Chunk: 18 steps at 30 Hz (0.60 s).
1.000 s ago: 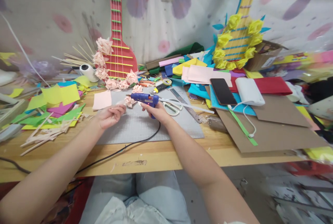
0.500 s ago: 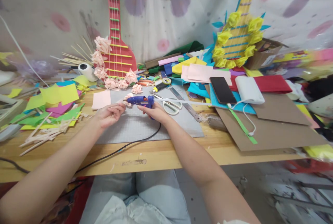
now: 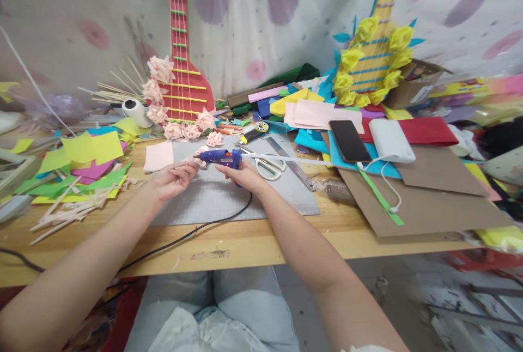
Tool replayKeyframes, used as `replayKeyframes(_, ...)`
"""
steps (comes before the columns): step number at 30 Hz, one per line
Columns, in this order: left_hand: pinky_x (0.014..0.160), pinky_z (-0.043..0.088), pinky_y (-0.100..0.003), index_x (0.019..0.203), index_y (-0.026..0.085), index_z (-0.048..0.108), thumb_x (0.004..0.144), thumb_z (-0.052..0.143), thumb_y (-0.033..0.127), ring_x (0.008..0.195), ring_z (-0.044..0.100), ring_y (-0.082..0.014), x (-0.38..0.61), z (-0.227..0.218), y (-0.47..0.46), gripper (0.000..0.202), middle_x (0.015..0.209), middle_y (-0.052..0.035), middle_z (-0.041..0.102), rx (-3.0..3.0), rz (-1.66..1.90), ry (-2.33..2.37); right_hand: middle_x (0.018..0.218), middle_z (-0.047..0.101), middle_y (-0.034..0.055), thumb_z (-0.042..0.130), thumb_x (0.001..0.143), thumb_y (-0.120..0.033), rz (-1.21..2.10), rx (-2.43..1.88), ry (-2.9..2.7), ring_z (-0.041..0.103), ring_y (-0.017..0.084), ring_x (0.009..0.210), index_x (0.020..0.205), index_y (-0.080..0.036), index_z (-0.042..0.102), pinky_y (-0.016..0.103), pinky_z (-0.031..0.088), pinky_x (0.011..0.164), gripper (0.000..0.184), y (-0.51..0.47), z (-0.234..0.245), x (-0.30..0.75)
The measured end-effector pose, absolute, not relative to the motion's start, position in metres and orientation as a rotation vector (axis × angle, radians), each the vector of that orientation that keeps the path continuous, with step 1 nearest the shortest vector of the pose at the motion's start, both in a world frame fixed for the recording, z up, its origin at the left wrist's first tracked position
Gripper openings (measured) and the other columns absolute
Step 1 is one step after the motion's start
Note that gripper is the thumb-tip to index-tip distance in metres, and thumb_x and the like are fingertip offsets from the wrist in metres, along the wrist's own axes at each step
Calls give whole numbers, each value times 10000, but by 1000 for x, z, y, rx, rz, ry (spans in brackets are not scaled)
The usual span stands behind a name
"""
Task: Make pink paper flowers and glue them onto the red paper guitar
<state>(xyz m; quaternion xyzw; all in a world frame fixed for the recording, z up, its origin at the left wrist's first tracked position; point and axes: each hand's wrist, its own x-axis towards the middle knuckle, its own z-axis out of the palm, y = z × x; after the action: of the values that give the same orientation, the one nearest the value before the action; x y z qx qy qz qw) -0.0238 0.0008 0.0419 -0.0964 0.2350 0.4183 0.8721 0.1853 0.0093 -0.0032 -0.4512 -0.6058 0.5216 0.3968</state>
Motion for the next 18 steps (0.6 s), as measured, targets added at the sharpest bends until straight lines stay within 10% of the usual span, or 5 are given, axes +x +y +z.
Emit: replayKeyframes(18, 306, 368, -42, 901, 125, 429, 917, 319, 91, 409, 413, -5, -23, 43, -1, 116, 677, 5, 458, -196, 875, 507, 550, 521, -34, 636, 698, -559, 1293, -1166, -1551, 434, 67, 406, 668, -188, 554, 223, 339, 386, 381, 9, 0, 186)
